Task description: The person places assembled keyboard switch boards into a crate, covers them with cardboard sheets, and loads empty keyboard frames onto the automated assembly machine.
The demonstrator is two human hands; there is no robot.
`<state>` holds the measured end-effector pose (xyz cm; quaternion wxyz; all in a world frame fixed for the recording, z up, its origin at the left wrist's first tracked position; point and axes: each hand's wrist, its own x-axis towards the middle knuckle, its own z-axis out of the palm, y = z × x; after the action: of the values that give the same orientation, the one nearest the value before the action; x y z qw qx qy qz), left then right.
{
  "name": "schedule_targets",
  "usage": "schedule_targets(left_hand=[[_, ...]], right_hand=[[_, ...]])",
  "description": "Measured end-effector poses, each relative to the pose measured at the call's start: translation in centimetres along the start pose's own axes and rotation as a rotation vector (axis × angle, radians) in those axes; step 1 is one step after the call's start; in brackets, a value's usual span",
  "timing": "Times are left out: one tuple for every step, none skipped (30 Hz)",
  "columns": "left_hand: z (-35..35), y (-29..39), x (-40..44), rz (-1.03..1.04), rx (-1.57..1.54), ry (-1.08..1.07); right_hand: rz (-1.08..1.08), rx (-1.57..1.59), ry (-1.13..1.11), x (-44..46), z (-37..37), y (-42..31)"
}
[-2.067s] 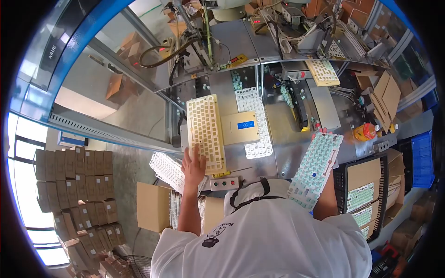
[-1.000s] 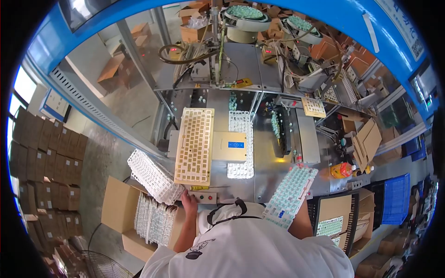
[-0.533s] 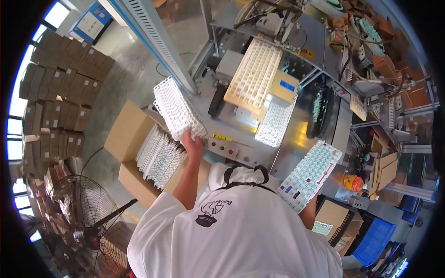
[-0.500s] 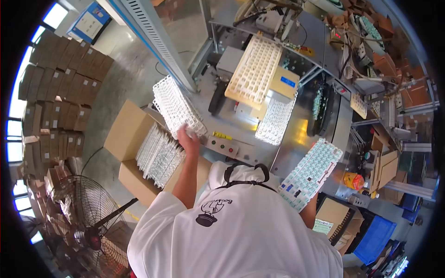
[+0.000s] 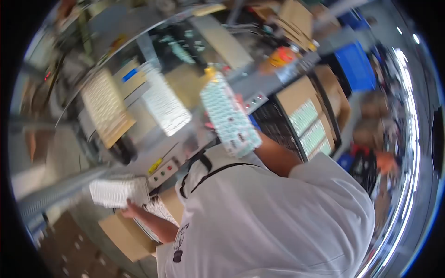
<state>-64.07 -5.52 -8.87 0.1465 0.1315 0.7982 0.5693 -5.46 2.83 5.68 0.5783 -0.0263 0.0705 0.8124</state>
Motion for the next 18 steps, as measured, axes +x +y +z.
schedule_targets(left_hand=[[-0.4, -0.6, 1.2, 0.023, 0.036, -0.023], [0.1, 3.8, -1.6, 0.094, 0.234, 0.011], [-0.4, 1.5, 1.0, 0.088, 0.254, -0.035], [-1.0, 1.2, 2.1, 0.060, 0.164, -0.090], [-0.4, 6.1, -2.1, -0.013, 0.001, -0.140], [-2.1, -0.6, 3.6, 0.324, 0.303, -0.167], [-3.6, 1.5, 2.9, 0.612, 0.616, -0.321], [-4.0, 2.9, 1.6, 0.628, 0.621, -0.334], [-3.9, 4.3, 0.2, 0.777, 0.868, -0.196], [-3.6, 4.9, -1.0, 0.923, 1.106, -0.040], [-4.1, 4.0, -1.2, 0.937, 0.971, -0.051], [-4.4, 2.9, -1.3, 0.952, 0.834, -0.063], [-4.2, 2.7, -2.6, 0.945, 0.629, -0.242], [-3.8, 2.5, -3.8, 0.929, 0.425, -0.421], [-2.7, 2.7, -5.5, 0.956, 0.419, -0.432], [-1.3, 2.5, -7.6, 1.046, 0.378, -0.481], [0.2, 2.3, -10.4, 1.133, 0.338, -0.525], [1.6, 2.3, -13.3, 1.218, 0.306, -0.563]], right_hand=[[0.059, -0.017, -0.062, 0.4, -1.1, -0.7], [0.015, -0.069, 0.062, 0.3, -0.8, -1.1], [-0.036, -0.099, 0.121, 0.2, -1.0, -1.6], [-0.076, -0.125, 0.178, 0.1, -1.1, -2.2], [-0.098, -0.119, 0.171, -0.3, -0.8, -3.3], [-0.160, -0.220, 0.202, -0.8, -0.5, -4.4], [-0.219, -0.312, 0.244, -1.3, -0.3, -5.6], [-0.263, -0.282, 0.352, -2.3, -0.3, -7.5], [-0.355, -0.356, 0.448, -3.9, 0.9, -9.0], [-0.447, -0.431, 0.543, -5.7, 2.0, -10.7], [-0.474, -0.523, 0.502, -7.9, -1.2, -14.7], [-0.504, -0.614, 0.458, -9.9, -4.5, -18.4], [-0.689, -0.683, 0.700, -11.6, -2.8, -20.0], [-0.868, -0.736, 0.948, -13.0, -1.1, -21.3], [-1.047, -0.984, 1.183, -14.2, -2.6, -23.7], [-1.212, -1.236, 1.423, -15.1, -4.2, -26.5], [-1.221, -1.209, 1.426, -16.0, -4.7, -28.5], [-1.088, -1.386, 1.791, -16.7, -5.2, -30.2]])
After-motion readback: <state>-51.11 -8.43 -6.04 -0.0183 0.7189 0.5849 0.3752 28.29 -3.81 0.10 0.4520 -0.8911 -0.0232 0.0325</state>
